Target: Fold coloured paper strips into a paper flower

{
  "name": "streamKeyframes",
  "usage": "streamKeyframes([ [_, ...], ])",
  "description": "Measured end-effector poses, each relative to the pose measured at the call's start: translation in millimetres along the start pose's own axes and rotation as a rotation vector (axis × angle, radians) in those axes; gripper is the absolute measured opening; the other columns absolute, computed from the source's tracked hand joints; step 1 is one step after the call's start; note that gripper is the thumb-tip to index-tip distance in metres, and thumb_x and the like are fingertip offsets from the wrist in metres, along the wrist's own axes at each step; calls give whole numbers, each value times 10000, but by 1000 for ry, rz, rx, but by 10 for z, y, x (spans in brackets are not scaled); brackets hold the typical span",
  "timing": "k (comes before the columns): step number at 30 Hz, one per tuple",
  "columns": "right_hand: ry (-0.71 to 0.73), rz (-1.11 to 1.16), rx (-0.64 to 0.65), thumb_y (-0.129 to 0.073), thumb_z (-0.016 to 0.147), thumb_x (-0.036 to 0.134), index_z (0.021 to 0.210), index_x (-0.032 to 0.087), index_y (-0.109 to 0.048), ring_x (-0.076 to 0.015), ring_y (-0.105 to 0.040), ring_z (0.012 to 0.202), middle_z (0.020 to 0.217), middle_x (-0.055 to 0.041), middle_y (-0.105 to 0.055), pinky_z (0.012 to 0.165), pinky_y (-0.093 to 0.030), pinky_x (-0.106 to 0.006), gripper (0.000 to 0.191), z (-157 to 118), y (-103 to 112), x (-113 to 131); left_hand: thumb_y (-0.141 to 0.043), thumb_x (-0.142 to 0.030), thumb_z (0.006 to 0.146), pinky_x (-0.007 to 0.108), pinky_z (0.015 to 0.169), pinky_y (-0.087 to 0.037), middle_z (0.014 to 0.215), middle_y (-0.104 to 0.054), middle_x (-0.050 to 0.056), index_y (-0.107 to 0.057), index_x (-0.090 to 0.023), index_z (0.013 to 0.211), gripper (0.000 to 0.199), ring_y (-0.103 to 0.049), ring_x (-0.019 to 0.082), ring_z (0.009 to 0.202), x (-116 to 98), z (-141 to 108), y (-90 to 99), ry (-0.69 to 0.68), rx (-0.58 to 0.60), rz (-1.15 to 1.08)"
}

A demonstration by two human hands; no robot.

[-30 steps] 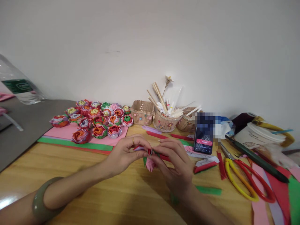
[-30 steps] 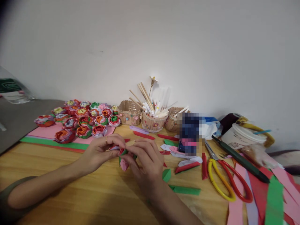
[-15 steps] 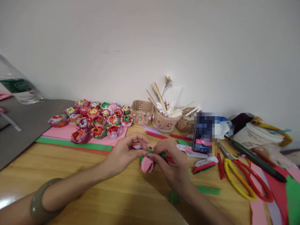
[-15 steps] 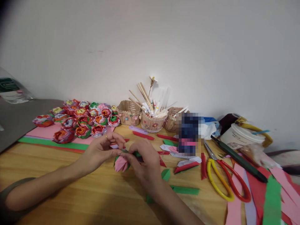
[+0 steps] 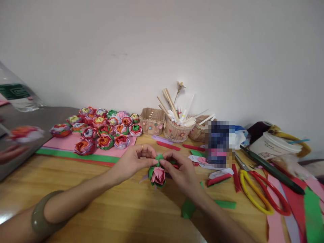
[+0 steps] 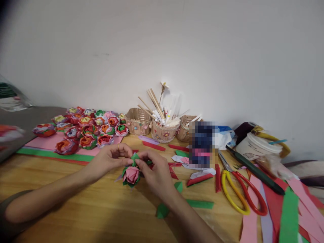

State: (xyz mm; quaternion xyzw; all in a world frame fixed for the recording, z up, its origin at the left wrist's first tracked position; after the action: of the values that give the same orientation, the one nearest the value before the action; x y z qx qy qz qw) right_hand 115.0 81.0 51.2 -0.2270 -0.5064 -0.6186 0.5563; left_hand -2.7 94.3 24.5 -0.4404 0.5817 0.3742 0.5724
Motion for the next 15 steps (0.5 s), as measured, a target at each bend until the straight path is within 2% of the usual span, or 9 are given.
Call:
streamKeyframes([
  [5, 106, -148, -24, -559, 779, 128, 727, 164, -602, -112, -564, 586, 653, 3, -627, 551, -435, -201, 76, -19, 10, 97, -692, -164, 611, 227, 613, -443, 617, -611, -28, -586, -141, 674, 126, -557, 97, 595, 24, 12, 26, -12, -28, 18],
  [10, 253, -283, -89, -555, 756, 96, 761, 165, -620, -134, -597, 628, 683, -20, -656, 586, -465, -228, 95, -83, 21, 207, -662, -160, 626, 220, 572, -425, 598, -598, -22, -602, -138, 670, 78, -543, 103, 581, 5, -10, 27, -86, -59, 80],
  [12, 239, -266, -101, -558, 756, 103, 761, 169, -623, -135, -608, 636, 696, -23, -669, 593, -477, -231, 93, -80, 35, 196, -656, -175, 634, 229, 585, -435, 620, -609, -12, -609, -139, 678, 73, -552, 112, 600, -1, -16, 39, -98, -75, 91],
  [15, 75, -151, -83, -584, 749, 142, 777, 164, -635, -133, -625, 629, 706, -20, -684, 581, -490, -224, 63, -29, 59, 78, -663, -201, 641, 246, 608, -456, 639, -626, -3, -609, -143, 676, 87, -567, 123, 619, -3, -12, 64, -91, -88, 93],
])
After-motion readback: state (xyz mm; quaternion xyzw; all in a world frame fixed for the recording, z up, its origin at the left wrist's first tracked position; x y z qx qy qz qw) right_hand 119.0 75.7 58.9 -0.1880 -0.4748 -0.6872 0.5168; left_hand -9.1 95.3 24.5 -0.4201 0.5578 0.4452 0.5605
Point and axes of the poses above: each hand's wrist, its own z-axis towards the middle knuckle, its own y-axis out of the back of the hand, x = y × z, the point moved 8 cm from there along z, towards the middle knuckle
